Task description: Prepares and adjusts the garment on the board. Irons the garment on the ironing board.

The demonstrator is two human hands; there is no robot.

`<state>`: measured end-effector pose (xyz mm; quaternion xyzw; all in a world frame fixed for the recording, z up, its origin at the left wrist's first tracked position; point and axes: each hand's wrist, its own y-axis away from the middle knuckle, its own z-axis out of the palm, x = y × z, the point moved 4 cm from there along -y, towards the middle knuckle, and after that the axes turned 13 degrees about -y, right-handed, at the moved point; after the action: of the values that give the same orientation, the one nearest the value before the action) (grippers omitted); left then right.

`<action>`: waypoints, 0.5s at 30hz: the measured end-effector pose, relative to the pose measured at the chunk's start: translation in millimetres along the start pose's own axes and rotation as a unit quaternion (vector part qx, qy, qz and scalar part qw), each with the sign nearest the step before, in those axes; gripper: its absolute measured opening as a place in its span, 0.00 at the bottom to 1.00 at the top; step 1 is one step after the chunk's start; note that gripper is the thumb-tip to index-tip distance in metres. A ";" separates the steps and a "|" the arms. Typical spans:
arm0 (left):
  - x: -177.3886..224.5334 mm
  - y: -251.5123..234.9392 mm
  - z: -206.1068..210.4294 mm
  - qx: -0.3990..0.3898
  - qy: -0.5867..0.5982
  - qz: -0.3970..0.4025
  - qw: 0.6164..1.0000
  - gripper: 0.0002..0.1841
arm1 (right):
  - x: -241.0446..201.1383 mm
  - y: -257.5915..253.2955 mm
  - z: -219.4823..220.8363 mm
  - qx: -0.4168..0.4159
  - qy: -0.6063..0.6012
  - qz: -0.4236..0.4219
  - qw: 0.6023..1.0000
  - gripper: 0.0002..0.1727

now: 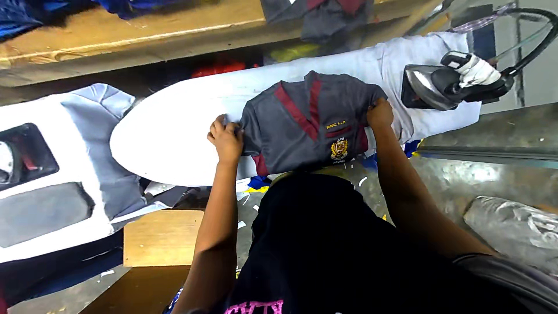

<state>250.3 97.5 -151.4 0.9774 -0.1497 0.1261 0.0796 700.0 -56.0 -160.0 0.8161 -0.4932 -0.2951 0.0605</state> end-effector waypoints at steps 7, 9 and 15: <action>-25.6 -37.2 -73.5 -0.001 0.029 -0.058 0.998 0.22 | -40.2 -12.9 -29.6 0.058 -0.023 -0.140 0.988 0.21; -29.0 -63.3 -94.8 0.016 0.007 -0.068 0.998 0.23 | -60.9 -24.2 -31.3 0.070 -0.060 -0.148 0.985 0.21; -40.8 -119.1 -76.8 -0.014 -0.013 -0.163 0.986 0.29 | -85.7 -60.2 -5.9 0.060 -0.156 -0.118 0.979 0.23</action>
<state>232.8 235.8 -103.1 0.9891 0.0088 0.0969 0.1108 720.5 45.4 -142.4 0.8146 -0.4138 -0.3936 -0.1016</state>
